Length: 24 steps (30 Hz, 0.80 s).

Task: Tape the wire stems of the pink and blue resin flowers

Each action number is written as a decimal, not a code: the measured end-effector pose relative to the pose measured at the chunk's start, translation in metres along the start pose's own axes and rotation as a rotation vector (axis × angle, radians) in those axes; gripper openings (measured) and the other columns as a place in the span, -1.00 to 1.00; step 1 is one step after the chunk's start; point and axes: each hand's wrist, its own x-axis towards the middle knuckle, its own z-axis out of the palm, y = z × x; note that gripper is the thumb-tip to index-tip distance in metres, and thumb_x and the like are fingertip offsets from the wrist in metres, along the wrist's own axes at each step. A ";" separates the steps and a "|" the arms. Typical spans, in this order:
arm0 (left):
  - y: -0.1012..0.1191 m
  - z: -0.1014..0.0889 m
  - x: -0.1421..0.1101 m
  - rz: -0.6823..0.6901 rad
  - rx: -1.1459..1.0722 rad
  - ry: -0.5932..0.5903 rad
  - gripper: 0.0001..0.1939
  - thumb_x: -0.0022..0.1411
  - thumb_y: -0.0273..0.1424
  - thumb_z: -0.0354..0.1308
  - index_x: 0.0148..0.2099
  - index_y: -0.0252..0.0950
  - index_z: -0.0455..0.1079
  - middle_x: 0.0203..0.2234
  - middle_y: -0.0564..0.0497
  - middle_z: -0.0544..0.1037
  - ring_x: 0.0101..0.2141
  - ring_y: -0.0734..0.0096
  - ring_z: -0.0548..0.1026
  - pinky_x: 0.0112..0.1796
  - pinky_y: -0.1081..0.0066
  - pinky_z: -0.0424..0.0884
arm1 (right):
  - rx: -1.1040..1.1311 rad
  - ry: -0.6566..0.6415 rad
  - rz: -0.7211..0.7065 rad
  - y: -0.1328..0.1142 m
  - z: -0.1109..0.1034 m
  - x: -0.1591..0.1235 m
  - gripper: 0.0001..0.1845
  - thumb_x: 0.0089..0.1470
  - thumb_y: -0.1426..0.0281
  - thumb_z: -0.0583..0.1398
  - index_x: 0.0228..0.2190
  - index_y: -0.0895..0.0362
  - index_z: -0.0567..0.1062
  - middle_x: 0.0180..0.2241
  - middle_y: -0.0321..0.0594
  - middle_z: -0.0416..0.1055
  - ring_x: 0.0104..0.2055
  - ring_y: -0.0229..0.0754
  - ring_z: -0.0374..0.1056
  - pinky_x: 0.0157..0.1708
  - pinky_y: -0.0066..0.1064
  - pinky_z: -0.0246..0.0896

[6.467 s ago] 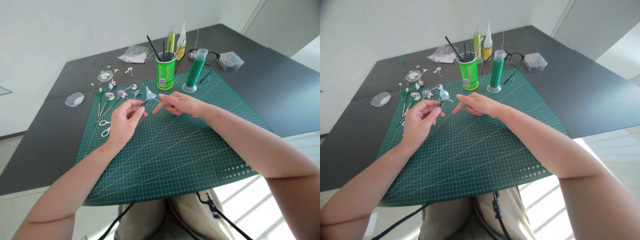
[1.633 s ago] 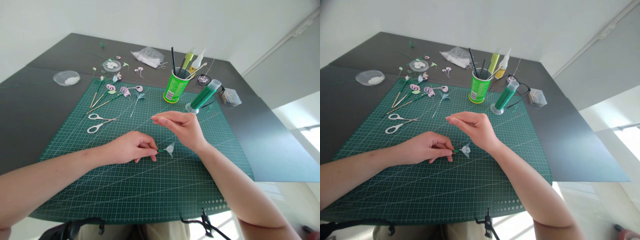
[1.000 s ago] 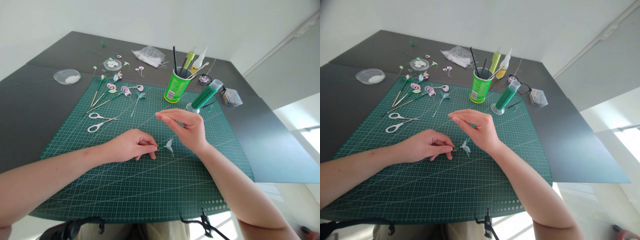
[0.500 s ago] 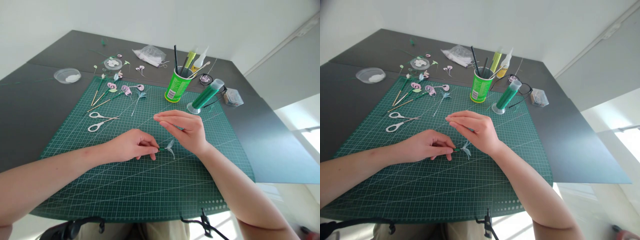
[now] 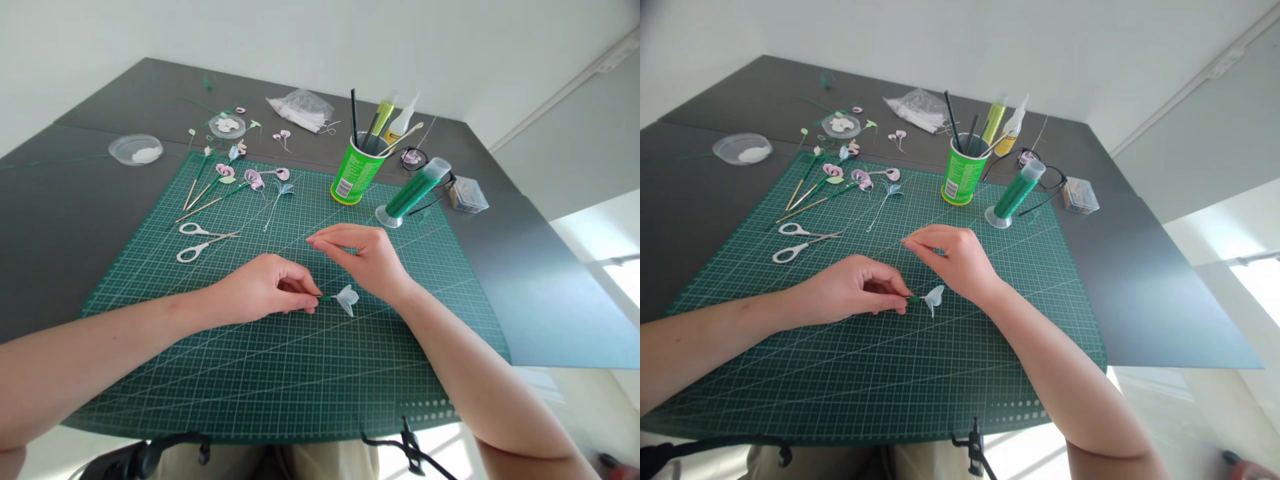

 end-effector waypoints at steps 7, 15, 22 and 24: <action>-0.001 0.000 -0.001 0.068 0.059 0.091 -0.86 0.21 -0.25 0.42 -0.26 -0.19 0.64 -0.38 0.10 0.74 -0.32 0.36 0.67 -0.29 0.41 0.51 | -0.022 -0.110 0.195 -0.001 -0.002 0.001 -0.75 0.35 0.33 0.30 -0.31 0.13 0.76 -0.20 -0.14 0.73 -0.15 -0.10 0.64 -0.16 -0.27 0.46; -0.001 0.003 -0.004 0.219 0.123 0.241 -0.89 0.27 -0.30 0.39 -0.30 -0.19 0.61 -0.48 0.15 0.69 -0.43 0.46 0.61 -0.37 0.48 0.46 | 0.044 -0.170 0.361 0.002 -0.005 0.005 -0.72 0.29 0.24 0.29 -0.33 0.13 0.76 -0.22 -0.14 0.73 -0.17 -0.06 0.61 -0.16 -0.23 0.40; 0.006 0.004 -0.009 0.315 0.127 0.435 -0.92 0.33 -0.36 0.31 -0.25 -0.21 0.60 -0.39 0.11 0.75 -0.38 0.45 0.67 -0.34 0.50 0.53 | 0.060 -0.181 0.420 0.007 -0.009 0.005 -0.75 0.26 0.24 0.31 -0.30 0.10 0.76 -0.24 -0.16 0.71 -0.17 -0.07 0.57 -0.14 -0.24 0.38; 0.006 0.004 -0.008 0.310 0.129 0.486 -0.92 0.34 -0.35 0.30 -0.23 -0.22 0.59 -0.37 0.09 0.76 -0.35 0.43 0.68 -0.31 0.49 0.55 | 0.003 -0.178 0.410 0.007 -0.009 0.004 -0.74 0.27 0.24 0.32 -0.34 0.12 0.74 -0.33 -0.19 0.66 -0.26 -0.13 0.50 -0.23 -0.28 0.31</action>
